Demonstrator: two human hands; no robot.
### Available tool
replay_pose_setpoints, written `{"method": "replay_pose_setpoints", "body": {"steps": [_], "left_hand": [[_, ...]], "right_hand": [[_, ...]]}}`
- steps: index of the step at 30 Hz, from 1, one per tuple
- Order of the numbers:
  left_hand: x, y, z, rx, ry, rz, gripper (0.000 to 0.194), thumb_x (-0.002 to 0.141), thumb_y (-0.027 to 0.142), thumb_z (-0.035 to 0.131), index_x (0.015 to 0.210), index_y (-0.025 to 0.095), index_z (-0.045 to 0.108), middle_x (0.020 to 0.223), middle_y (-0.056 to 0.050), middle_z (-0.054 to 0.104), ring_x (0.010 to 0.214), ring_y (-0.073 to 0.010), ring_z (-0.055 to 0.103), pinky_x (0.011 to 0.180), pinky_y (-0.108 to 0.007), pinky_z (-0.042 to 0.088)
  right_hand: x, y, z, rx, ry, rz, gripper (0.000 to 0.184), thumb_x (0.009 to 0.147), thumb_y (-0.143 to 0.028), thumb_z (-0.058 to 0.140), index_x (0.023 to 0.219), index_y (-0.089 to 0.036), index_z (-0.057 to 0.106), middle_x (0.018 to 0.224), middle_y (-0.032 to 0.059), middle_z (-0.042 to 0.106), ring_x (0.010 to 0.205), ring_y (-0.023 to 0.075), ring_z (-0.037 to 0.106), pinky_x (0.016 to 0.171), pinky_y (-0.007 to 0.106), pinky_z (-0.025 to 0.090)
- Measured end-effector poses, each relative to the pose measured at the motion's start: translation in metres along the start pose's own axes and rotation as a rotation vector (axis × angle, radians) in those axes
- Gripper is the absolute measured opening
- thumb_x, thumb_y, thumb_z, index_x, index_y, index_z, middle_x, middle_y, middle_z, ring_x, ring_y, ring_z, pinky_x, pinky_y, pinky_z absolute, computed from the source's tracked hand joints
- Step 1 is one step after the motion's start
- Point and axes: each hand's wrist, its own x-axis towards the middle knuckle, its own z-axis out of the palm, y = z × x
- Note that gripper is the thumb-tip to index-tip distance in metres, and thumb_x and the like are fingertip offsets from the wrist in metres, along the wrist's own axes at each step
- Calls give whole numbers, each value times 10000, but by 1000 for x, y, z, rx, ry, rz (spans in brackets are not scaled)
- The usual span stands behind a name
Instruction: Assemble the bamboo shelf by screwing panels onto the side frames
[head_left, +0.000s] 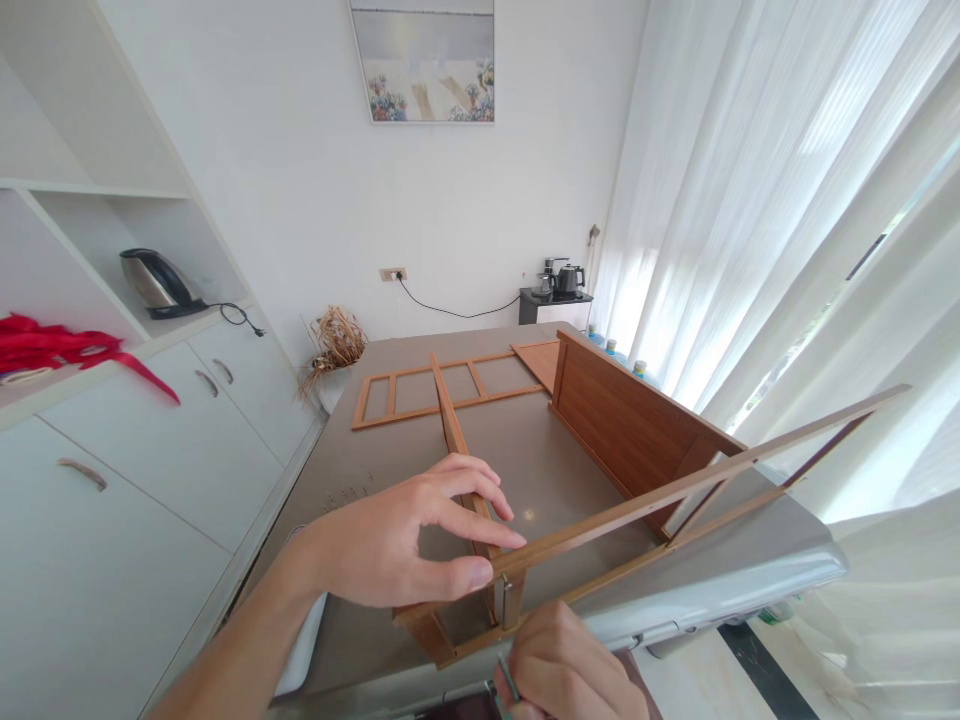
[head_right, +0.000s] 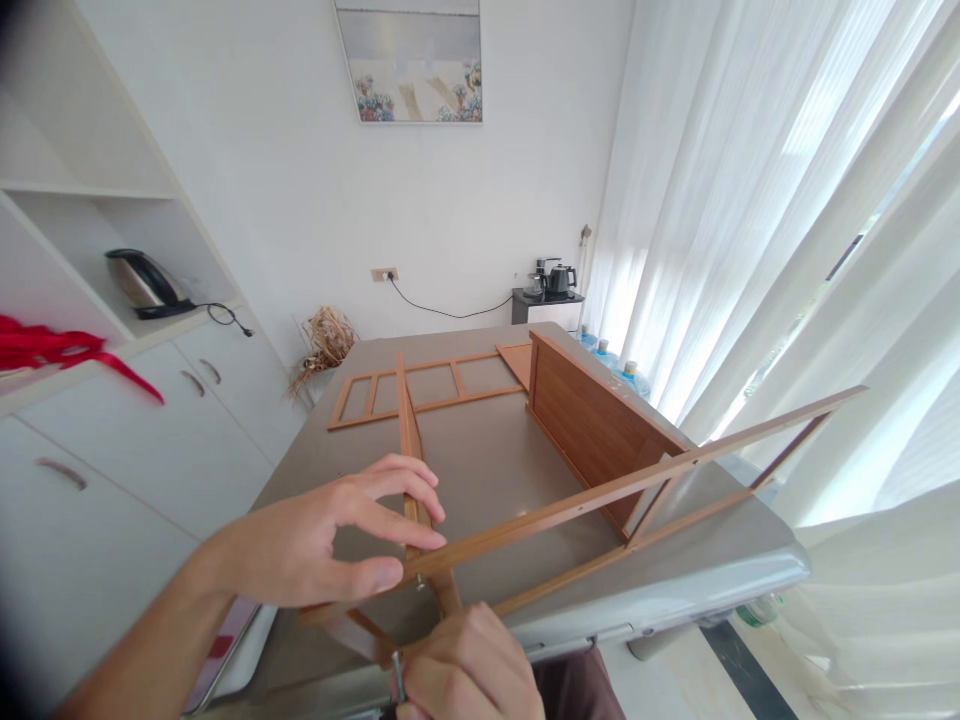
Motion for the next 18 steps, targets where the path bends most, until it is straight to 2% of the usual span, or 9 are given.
{"method": "replay_pose_setpoints", "body": {"steps": [3,5,8,11,18], "left_hand": [[1,0,0,-7,4,3,330,942,309,654,1264,329,726,1311,-43,628,1373,-237,437,1199,-392,381],[1,0,0,-12,6,5,327,945,316,653,1263,328,727,1308,-46,630,1372,-240,438,1198,-396,383],[0,-1,0,-22,3,1,327,947,332,654,1266,335,724,1308,-45,630,1374,-240,434,1197,-398,385],[0,-1,1,-20,2,1,328,947,331,653,1268,338,723,1312,-43,627,1377,-238,432,1199,-400,384],[0,-1,1,-17,7,7,335,939,316,661,1268,333,724,1314,-50,630,1377,-257,430,1191,-413,399]], "right_hand": [[19,1,-37,-178,-235,-15,189,950,-74,484,924,-190,631,697,11,553,610,133,515,545,232,445],[35,-1,-61,-256,-557,-18,306,873,5,512,1047,-202,655,854,42,607,729,144,565,626,234,495],[56,-5,-82,-337,-737,19,298,911,-36,529,1106,-221,656,947,52,612,813,161,572,708,255,525],[66,-6,-85,-358,-787,28,273,959,-77,487,1106,-234,655,966,53,606,836,166,568,743,264,525],[72,-7,-79,-383,-770,24,344,937,-30,437,1091,-238,664,976,58,609,886,180,570,787,288,512]]}}
